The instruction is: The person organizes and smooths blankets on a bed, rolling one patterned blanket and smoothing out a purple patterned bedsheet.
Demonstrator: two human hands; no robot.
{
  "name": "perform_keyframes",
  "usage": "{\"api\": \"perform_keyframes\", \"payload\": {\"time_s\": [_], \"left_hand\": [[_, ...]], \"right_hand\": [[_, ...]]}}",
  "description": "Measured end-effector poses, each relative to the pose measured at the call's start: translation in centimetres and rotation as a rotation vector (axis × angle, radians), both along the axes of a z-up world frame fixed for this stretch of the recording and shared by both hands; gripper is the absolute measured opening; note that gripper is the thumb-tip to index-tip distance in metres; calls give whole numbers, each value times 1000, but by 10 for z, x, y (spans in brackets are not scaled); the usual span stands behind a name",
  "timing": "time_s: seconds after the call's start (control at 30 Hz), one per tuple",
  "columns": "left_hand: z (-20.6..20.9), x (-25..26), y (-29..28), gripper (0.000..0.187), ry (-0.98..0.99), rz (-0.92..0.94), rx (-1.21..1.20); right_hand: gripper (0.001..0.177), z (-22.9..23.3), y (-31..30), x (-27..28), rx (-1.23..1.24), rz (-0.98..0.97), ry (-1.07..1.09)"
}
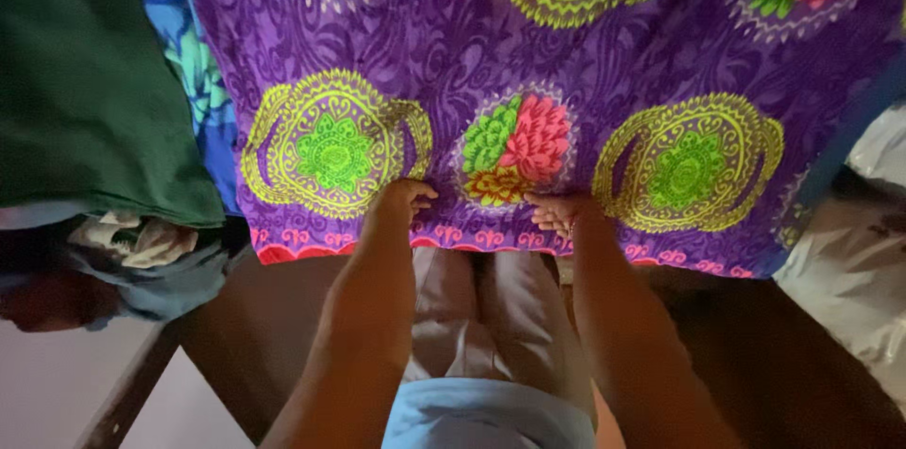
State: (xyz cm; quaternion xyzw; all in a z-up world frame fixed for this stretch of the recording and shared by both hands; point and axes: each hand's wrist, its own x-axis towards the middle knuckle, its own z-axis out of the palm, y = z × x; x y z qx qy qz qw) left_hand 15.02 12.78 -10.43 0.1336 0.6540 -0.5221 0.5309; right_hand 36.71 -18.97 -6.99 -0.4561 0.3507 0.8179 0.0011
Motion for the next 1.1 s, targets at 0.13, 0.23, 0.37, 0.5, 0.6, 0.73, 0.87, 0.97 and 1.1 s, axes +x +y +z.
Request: {"api": "perform_keyframes", "payload": {"time_s": [0.13,0.23,0.37,0.5,0.6,0.73,0.87,0.97,1.1], "left_hand": [[11,-10,-10,28,70,-30,-16],[44,-32,-21,21,-303,-195,360],[140,-10,11,21,-868,-612,904],[155,54,72,71,-1173,-1019,1204],[114,132,122,76,-1148,-1081,1350],[68,228,185,85,-1121,-1133,1302],[53,237,187,83,-1062,-1211,1282],[41,251,203,82,-1076,-1264,1372],[52,221,176,81,-1014,-1268,1253]], "right_hand": [[97,13,11,10,-7,43,-43],[78,41,17,16,115,83,-245],[49,96,89,47,718,895,-922],[63,109,167,103,940,950,-1778],[72,89,223,151,916,908,-1842],[75,62,271,202,742,1133,-1680],[70,23,282,218,761,1202,-1781],[69,23,280,212,788,1164,-1836],[68,28,266,201,770,1152,-1778]]}}
